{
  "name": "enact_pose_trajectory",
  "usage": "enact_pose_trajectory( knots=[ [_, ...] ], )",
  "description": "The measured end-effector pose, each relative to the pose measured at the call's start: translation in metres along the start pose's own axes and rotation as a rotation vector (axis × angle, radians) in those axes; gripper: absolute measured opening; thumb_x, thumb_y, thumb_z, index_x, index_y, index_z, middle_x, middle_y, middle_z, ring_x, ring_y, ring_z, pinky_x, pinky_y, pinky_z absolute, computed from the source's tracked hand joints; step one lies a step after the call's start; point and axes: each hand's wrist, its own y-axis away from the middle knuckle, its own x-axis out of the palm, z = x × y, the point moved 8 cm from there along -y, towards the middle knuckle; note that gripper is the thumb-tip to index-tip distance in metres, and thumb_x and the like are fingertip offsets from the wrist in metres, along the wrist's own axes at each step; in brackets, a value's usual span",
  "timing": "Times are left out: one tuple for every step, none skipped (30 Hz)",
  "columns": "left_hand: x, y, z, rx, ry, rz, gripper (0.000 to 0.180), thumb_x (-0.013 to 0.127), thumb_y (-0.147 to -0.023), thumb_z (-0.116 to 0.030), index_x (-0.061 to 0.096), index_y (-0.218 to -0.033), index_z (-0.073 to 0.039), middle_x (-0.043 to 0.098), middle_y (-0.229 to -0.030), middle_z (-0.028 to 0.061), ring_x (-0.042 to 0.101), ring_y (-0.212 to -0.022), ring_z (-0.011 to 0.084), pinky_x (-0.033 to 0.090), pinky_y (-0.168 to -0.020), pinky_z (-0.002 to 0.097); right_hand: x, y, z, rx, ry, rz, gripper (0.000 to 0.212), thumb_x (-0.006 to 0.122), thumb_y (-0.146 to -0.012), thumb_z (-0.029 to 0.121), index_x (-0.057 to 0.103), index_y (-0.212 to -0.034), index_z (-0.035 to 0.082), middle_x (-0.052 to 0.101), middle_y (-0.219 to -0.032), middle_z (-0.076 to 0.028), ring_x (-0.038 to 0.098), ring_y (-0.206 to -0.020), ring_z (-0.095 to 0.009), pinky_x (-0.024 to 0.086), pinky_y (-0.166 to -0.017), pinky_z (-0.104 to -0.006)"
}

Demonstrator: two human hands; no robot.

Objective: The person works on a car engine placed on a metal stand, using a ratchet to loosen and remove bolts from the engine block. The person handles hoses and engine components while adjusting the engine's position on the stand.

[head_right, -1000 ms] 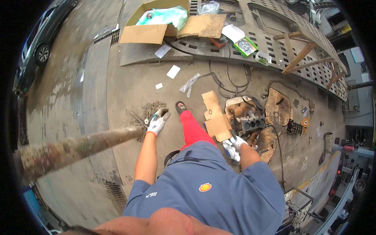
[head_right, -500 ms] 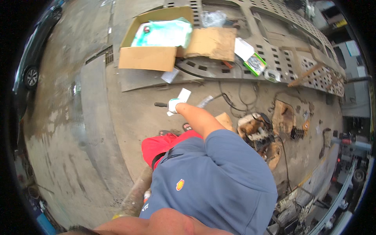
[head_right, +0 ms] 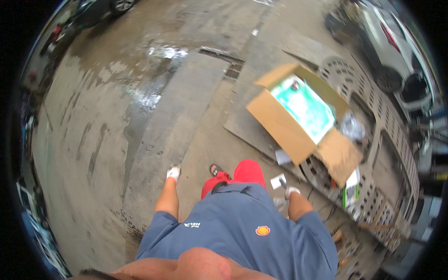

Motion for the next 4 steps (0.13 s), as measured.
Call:
enact_pose_trajectory(
  knots=[
    [-0.091,0.002,-0.112,-0.045,0.452,-0.074,0.051,0.056,-0.104,-0.038,0.069,-0.137,-0.002,0.071,-0.138,0.0225,0.066,-0.131,0.0393,0.052,-0.109,0.0457,0.01,0.005,0.001,-0.018,0.107,0.142,0.033,0.079,-0.088,0.032,0.084,-0.109,0.007,0.082,-0.107,-0.013,0.079,-0.098,-0.027,0.061,-0.088,-0.043],
    [-0.14,-0.014,-0.134,-0.034,0.456,-0.175,0.045,0.061,-0.101,-0.031,0.071,-0.134,-0.002,0.074,-0.132,0.0226,0.068,-0.128,0.0378,0.054,-0.106,0.0443,-0.007,0.017,0.018,0.02,0.094,0.412,0.044,0.084,-0.086,0.033,0.081,-0.122,0.008,0.08,-0.118,-0.015,0.077,-0.105,-0.029,0.06,-0.096,-0.0417],
    [-0.165,-0.059,-0.16,0.129,0.439,-0.219,0.048,0.064,-0.1,-0.036,0.072,-0.133,-0.003,0.076,-0.127,0.022,0.07,-0.123,0.0383,0.056,-0.102,0.0435,-0.003,0.001,0.023,-0.034,0.015,0.46,0.039,0.083,-0.09,0.037,0.083,-0.116,0.008,0.083,-0.108,-0.011,0.077,-0.095,-0.026,0.06,-0.091,-0.0412],
    [-0.195,-0.087,-0.196,0.154,0.484,-0.128,0.046,0.063,-0.1,-0.036,0.072,-0.131,-0.003,0.076,-0.127,0.0218,0.071,-0.122,0.0372,0.055,-0.103,0.0438,-0.026,0.011,0.032,-0.061,0.036,0.44,0.039,0.083,-0.09,0.037,0.083,-0.116,0.008,0.083,-0.108,-0.011,0.077,-0.095,-0.026,0.06,-0.091,-0.0412]
  ],
)
